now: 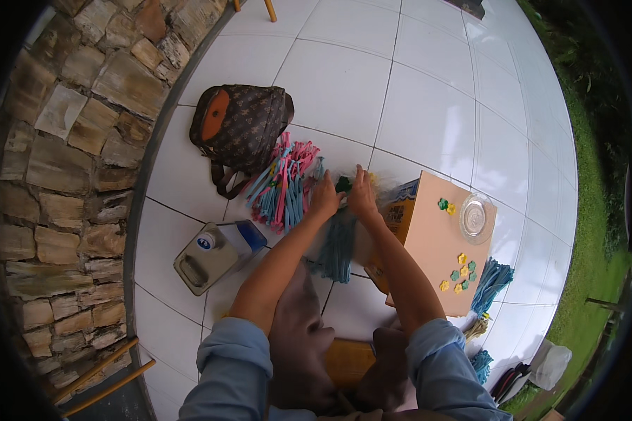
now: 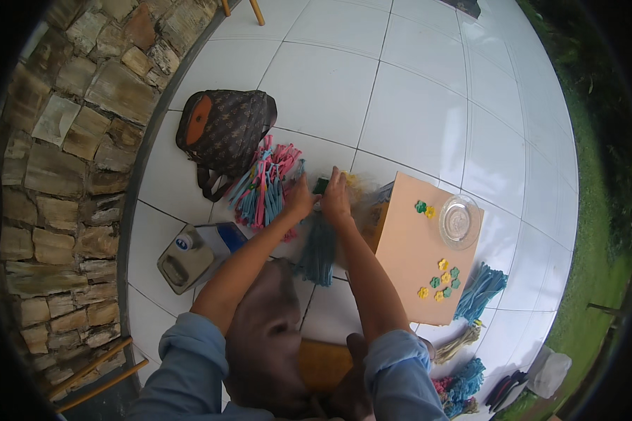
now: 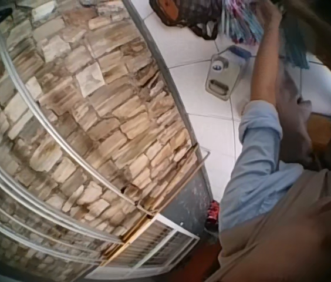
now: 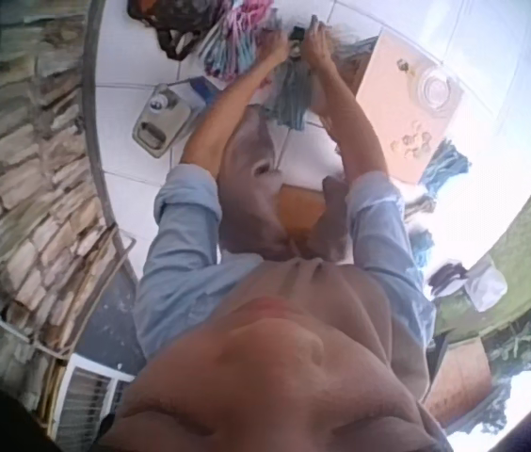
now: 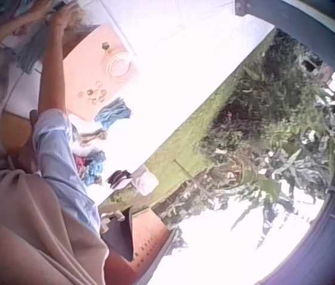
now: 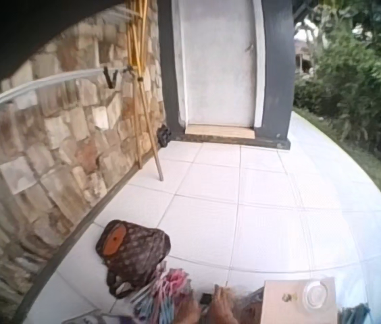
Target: The person organizes blue laces by picking them up and placing them together, then handles small yellow and green flower-shaped components by picking them out of plastic bags and grouping them on a flat surface.
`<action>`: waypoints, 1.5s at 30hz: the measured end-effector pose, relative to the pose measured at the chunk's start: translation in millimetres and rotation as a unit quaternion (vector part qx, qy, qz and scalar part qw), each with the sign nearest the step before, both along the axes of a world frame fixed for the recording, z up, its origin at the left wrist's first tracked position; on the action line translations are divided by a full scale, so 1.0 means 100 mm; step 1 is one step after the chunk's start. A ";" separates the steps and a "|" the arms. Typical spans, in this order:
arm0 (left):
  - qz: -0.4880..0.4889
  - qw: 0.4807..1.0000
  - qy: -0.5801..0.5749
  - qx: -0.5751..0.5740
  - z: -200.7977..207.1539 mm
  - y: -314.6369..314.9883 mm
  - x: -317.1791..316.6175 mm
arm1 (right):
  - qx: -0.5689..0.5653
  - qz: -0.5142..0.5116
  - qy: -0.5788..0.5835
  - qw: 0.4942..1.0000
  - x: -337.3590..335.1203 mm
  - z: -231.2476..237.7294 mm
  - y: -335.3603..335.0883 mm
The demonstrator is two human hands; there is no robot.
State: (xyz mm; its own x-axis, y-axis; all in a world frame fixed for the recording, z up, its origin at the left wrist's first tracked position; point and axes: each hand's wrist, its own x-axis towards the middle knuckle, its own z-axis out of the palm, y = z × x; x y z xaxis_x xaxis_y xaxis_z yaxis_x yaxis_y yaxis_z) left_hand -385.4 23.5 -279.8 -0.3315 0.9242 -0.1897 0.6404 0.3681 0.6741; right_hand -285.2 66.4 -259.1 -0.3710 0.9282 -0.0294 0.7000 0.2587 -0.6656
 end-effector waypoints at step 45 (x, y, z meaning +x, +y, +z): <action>-0.192 0.973 0.131 0.008 1.39 -0.06 2.66 | 0.097 -0.078 -0.102 0.987 2.90 1.44 -0.17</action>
State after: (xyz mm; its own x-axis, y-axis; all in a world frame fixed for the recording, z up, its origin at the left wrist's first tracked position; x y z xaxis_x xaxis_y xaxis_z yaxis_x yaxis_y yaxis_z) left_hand -119.5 17.8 -141.0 0.0032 0.9915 -0.1298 0.8789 0.0591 0.4734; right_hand 5.2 49.6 -115.6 -0.2278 0.9690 0.0956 0.8554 0.2461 -0.4559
